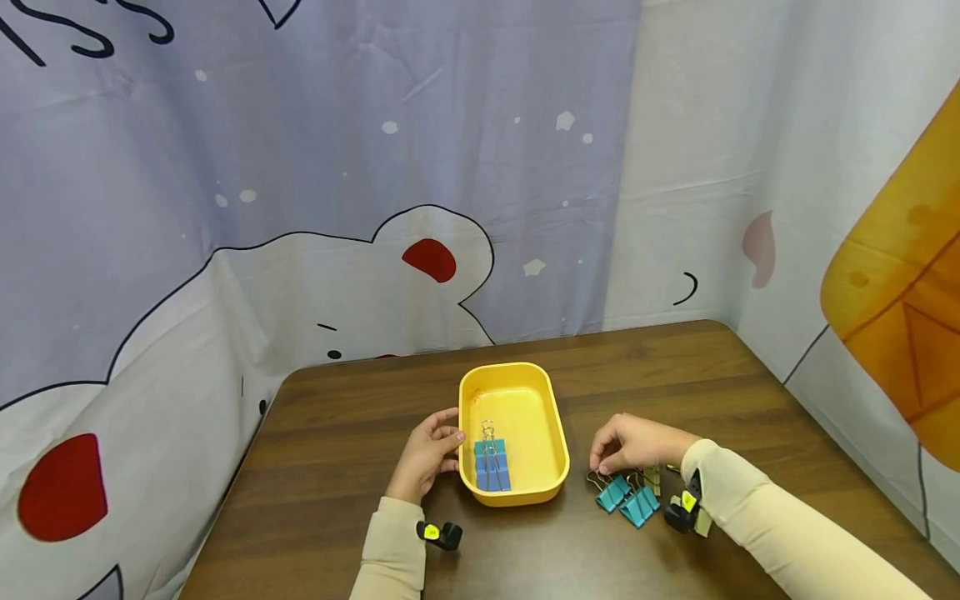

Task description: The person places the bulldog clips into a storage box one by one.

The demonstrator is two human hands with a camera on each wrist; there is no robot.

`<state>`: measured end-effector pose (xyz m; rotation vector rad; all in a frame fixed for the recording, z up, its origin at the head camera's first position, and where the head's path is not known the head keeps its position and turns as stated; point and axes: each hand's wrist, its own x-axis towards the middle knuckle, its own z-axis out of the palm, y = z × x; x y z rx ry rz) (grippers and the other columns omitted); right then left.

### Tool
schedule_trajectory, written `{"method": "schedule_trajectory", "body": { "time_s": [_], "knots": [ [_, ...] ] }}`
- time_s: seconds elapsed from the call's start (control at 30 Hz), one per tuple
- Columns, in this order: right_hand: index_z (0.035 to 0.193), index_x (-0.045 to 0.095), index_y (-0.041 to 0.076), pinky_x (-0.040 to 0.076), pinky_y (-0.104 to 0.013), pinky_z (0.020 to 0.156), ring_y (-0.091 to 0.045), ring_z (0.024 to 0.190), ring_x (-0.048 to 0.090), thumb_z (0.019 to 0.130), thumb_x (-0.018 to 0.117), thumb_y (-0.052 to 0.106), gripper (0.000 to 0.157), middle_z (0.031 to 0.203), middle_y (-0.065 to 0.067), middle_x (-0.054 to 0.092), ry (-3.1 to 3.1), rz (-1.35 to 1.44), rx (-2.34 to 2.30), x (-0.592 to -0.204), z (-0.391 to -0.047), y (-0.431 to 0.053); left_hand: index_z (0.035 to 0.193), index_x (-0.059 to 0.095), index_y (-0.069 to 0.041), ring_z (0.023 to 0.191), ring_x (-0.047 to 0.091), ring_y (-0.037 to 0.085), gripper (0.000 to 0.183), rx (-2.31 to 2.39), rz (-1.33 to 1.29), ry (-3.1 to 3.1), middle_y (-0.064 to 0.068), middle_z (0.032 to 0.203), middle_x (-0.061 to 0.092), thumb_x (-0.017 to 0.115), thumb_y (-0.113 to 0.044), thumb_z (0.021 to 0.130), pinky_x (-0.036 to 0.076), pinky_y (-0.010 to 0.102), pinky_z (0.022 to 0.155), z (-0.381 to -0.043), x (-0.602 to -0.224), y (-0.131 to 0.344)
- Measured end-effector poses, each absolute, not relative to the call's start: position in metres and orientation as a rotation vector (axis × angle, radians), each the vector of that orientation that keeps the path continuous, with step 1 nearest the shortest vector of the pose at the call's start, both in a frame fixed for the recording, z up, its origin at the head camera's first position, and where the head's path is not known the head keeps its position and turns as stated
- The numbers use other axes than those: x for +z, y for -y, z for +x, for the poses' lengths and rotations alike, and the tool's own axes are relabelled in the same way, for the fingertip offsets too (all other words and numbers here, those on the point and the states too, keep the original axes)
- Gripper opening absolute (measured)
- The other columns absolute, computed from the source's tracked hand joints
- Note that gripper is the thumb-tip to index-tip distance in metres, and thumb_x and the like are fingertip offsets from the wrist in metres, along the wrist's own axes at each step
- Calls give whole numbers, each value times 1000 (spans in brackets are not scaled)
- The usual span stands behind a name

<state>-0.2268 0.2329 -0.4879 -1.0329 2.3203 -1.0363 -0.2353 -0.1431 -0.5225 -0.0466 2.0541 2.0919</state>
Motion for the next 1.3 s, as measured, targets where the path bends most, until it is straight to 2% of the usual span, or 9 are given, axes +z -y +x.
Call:
{"method": "schedule_trajectory", "body": {
  "time_s": [0.27, 0.63, 0.77, 0.93, 1.03, 1.17, 1.3],
  "knots": [
    [91, 75, 6, 55, -22, 64, 0, 70, 60, 87, 74, 1, 6, 80, 6, 71, -2350, -1059, -1016, -489, -224, -230, 144, 51, -6, 79, 62, 22, 48, 2096, -47, -2047, 14, 103, 63, 64, -1, 97, 59, 30, 57, -234, -523, 143],
    [90, 75, 9, 54, -23, 63, -5, 71, 62, 90, 72, 3, 7, 79, -2, 71, -2354, -973, -1053, -487, -224, -232, 146, 49, -6, 75, 62, 17, 50, 2215, -19, -1907, 16, 107, 61, 63, 0, 98, 58, 28, 54, -238, -535, 143],
    [90, 74, 11, 49, -22, 50, -9, 60, 57, 93, 72, 9, 4, 78, -5, 70, -2376, -915, -1064, -482, -225, -234, 146, 48, -4, 74, 61, 16, 51, 2253, -6, -1849, 16, 108, 60, 62, 1, 98, 59, 29, 55, -239, -539, 143],
    [92, 73, 9, 50, -30, 39, -15, 52, 53, 96, 70, 14, 6, 79, -9, 69, -2404, -784, -1087, -472, -227, -237, 146, 47, -3, 71, 61, 15, 51, 2281, -2, -1805, 13, 103, 60, 61, 3, 98, 59, 29, 54, -238, -541, 142],
    [94, 73, 7, 56, -36, 49, -18, 61, 60, 96, 69, 12, 7, 81, -10, 69, -2438, -783, -1104, -464, -230, -239, 146, 46, -3, 69, 62, 14, 50, 2298, -2, -1772, 9, 98, 61, 59, 4, 98, 59, 29, 53, -237, -541, 141],
    [94, 73, 5, 59, -34, 67, -23, 75, 66, 95, 69, 10, 6, 84, -9, 71, -2490, -800, -1139, -456, -238, -242, 146, 46, -3, 66, 61, 12, 50, 2319, 4, -1729, 5, 94, 60, 59, 5, 98, 58, 27, 51, -235, -542, 137],
    [95, 72, 2, 59, -32, 70, -20, 77, 68, 95, 69, 8, 7, 86, -10, 71, -2513, -758, -1205, -446, -243, -242, 146, 46, -3, 65, 59, 11, 51, 2312, 13, -1732, 4, 94, 61, 60, 4, 97, 56, 25, 49, -231, -542, 132]
  ]
}}
